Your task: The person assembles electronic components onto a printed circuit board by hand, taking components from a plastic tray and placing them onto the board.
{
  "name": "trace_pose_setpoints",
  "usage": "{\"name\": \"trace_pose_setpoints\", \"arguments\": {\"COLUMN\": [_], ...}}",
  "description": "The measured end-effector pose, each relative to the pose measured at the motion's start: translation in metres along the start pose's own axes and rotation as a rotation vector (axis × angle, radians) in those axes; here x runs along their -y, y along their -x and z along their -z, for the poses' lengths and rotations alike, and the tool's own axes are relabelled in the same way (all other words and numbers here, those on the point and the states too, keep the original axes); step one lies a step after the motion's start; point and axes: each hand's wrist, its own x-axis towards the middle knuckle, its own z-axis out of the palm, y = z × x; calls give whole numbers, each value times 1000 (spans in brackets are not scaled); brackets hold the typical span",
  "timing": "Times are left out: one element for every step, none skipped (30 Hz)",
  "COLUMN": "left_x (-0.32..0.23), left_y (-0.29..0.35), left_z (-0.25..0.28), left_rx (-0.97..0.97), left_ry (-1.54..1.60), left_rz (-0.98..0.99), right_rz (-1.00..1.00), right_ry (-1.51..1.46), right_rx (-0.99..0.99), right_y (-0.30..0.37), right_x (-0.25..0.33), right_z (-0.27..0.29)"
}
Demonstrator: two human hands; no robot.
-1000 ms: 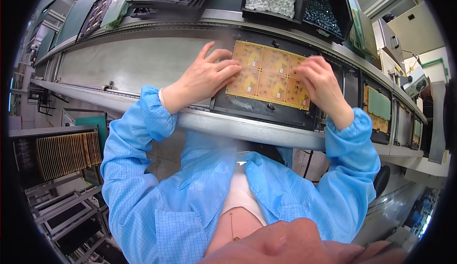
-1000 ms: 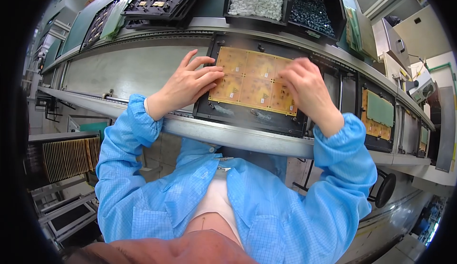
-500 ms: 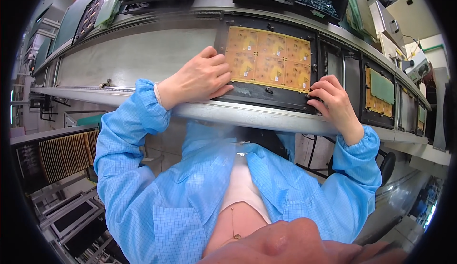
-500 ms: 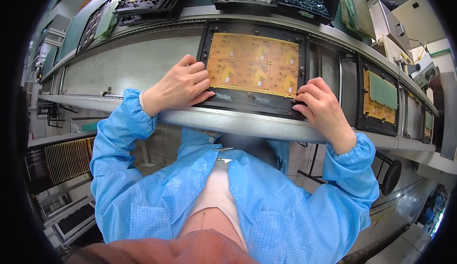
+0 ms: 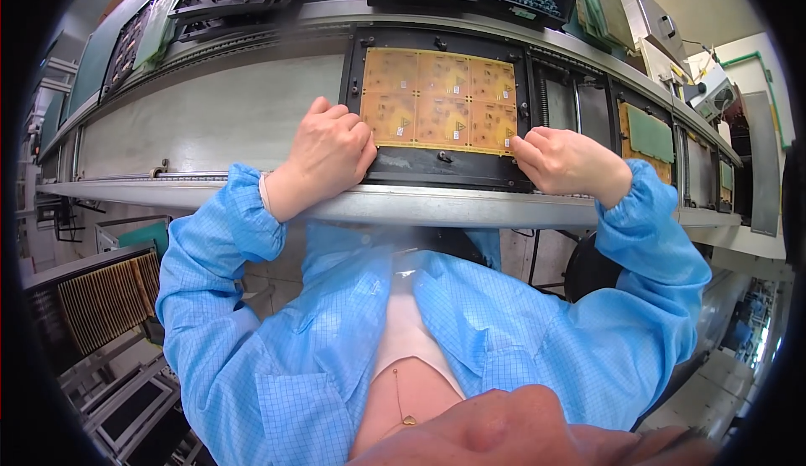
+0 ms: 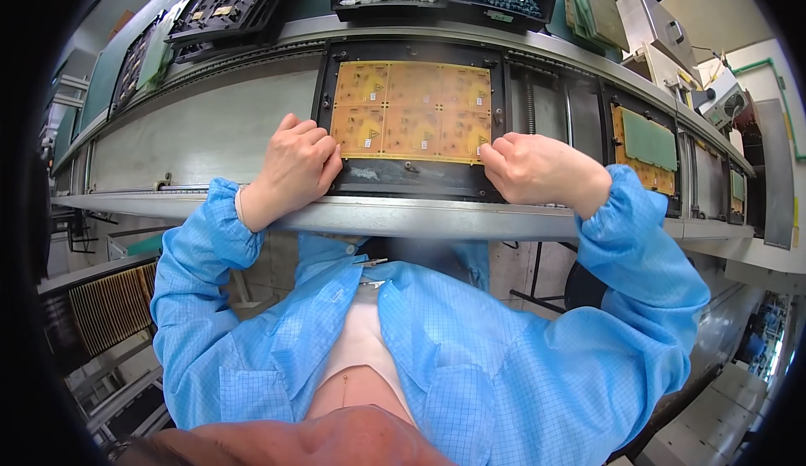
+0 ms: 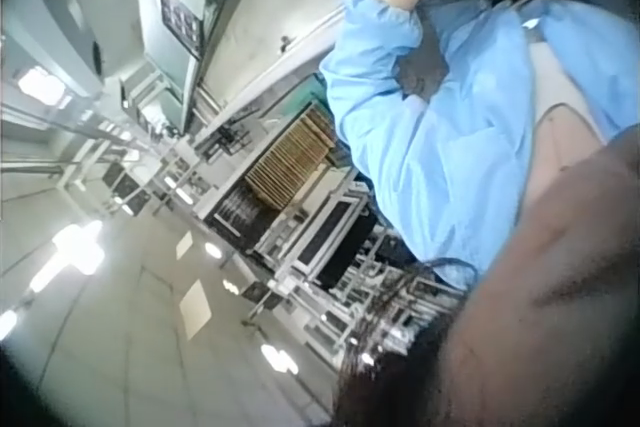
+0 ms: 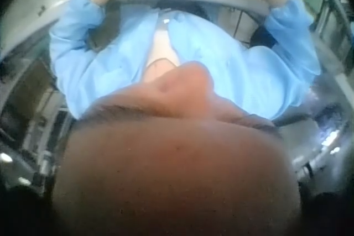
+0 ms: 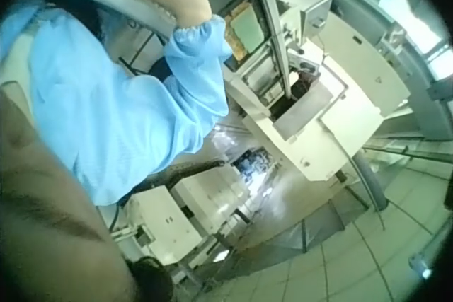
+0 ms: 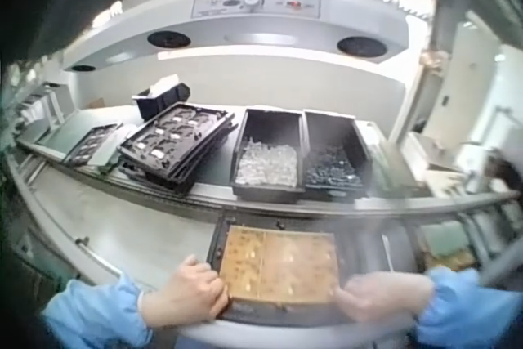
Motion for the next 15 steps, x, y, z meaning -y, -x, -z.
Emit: {"name": "trace_pose_setpoints", "arguments": {"left_x": [-1,-3,-5,-7,-11,-17,-23,-27,-31,-35,-38,-40,-42,-43,-44], "left_y": [0,-1,-2,-5,-9,-17,-24,-30,-38,-44,-49,-54,-57,-63,-65], "left_z": [1,2,5,7,13,20,22,18,13,7,-2,-13,-22,-28,-31], "left_rx": [-1,-2,68,138,136,59,-17,-21,-15,-9,-12,31,74,107,104], "left_ry": [-12,-13,-92,-171,-173,-235,-296,-299,-136,27,22,44,64,68,68], "left_rz": [-9,-9,6,20,24,-3,-31,-27,-102,-175,-171,-206,-239,-281,-286], "right_rz": [72,73,106,137,142,82,23,28,-92,-211,-348,-460,-569,-658,-662], "right_ry": [0,1,-3,-7,-5,-46,-88,-84,-260,-437,-553,-482,-409,-287,-284], "right_rx": [43,42,59,76,75,33,-8,-8,-76,-143,-182,-284,-387,-437,-437], "right_y": [-1,-2,-2,-3,-5,-10,-13,-14,-12,-10,-6,-5,-6,-1,-3], "right_x": [-4,-8,-12,-14,-15,-15,-17,-20,-24,-29,-35,-43,-52,-61,-67], "right_z": [1,0,-2,-3,-1,1,2,4,6,7,8,2,-10,-26,-40]}}
